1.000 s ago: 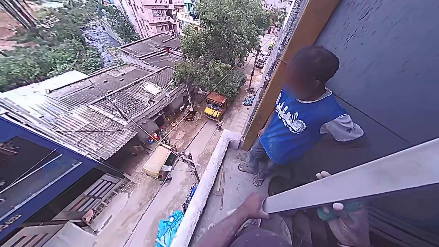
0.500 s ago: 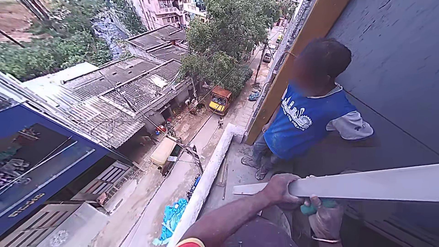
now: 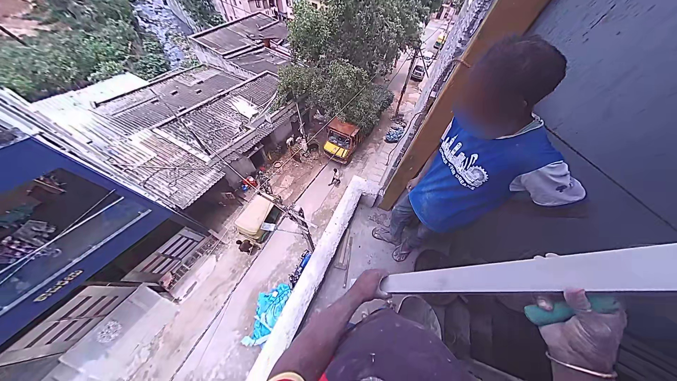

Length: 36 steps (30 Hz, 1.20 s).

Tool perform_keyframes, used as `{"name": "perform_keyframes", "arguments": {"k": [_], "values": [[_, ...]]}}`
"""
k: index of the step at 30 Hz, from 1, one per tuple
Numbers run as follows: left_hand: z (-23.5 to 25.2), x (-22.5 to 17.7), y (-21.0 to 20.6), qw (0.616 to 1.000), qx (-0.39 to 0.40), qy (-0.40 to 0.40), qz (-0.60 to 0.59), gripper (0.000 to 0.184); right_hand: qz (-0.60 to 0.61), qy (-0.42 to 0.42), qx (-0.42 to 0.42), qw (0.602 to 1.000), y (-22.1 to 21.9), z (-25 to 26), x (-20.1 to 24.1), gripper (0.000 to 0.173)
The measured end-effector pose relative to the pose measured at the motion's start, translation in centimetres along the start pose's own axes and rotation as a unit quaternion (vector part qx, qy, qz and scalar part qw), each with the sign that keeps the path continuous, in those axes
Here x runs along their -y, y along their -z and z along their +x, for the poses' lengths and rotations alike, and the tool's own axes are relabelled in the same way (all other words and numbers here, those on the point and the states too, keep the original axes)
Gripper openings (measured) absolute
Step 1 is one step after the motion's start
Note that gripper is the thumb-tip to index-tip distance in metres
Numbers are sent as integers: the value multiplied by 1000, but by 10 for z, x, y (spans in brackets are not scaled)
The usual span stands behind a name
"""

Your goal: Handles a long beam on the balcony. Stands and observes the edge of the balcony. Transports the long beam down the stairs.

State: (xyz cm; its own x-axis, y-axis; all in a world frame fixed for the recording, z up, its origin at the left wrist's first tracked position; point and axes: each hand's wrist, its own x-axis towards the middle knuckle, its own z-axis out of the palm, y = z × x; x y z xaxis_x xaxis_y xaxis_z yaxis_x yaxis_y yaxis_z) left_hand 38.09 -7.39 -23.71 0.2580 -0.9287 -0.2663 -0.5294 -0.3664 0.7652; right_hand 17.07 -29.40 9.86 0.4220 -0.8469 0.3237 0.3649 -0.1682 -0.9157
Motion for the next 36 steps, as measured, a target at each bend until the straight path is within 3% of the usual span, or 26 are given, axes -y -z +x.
{"name": "perform_keyframes", "arguments": {"k": [5,9,11,13,15,17,20,22,24,26,28,30,31,33,35,36], "values": [[-36,60,-15,993,60,87,50,64,30,18,91,995,28,21,37,52],[-67,78,-10,942,137,274,137,51,43,5,132,990,26,26,56,56],[-71,80,8,928,123,326,134,44,59,-2,139,988,16,22,48,63],[-72,76,38,938,72,328,90,48,64,-11,136,989,-4,16,33,76],[-74,65,67,958,4,288,-11,51,65,-28,106,992,-23,7,18,80],[-77,38,103,965,-84,220,-116,51,64,-47,79,994,-48,5,3,70],[-98,-41,175,956,-216,57,-188,44,69,-89,106,988,-89,3,-17,62],[-123,-114,228,929,-291,-90,-209,42,65,-112,148,981,-117,-4,-36,66],[-151,-187,282,888,-351,-236,-180,59,59,-130,193,971,-151,-17,-56,64],[-169,-247,327,847,-403,-319,-137,78,35,-144,250,957,-186,-39,-74,66],[-180,-287,359,827,-462,-307,-90,75,5,-150,303,941,-220,-63,-88,78],[-183,-308,379,800,-536,-260,-73,31,-21,-149,336,930,-250,-90,-104,87],[-184,-311,385,788,-564,-234,-78,20,-31,-147,354,923,-262,-105,-113,91],[-192,-303,388,750,-639,-143,-91,23,-43,-138,391,909,-276,-131,-130,96],[-217,-280,374,697,-691,-145,-125,9,-31,-152,449,880,-274,-146,-146,93],[-235,-270,363,681,-700,-170,-130,22,-22,-158,478,864,-270,-146,-157,85]]}}
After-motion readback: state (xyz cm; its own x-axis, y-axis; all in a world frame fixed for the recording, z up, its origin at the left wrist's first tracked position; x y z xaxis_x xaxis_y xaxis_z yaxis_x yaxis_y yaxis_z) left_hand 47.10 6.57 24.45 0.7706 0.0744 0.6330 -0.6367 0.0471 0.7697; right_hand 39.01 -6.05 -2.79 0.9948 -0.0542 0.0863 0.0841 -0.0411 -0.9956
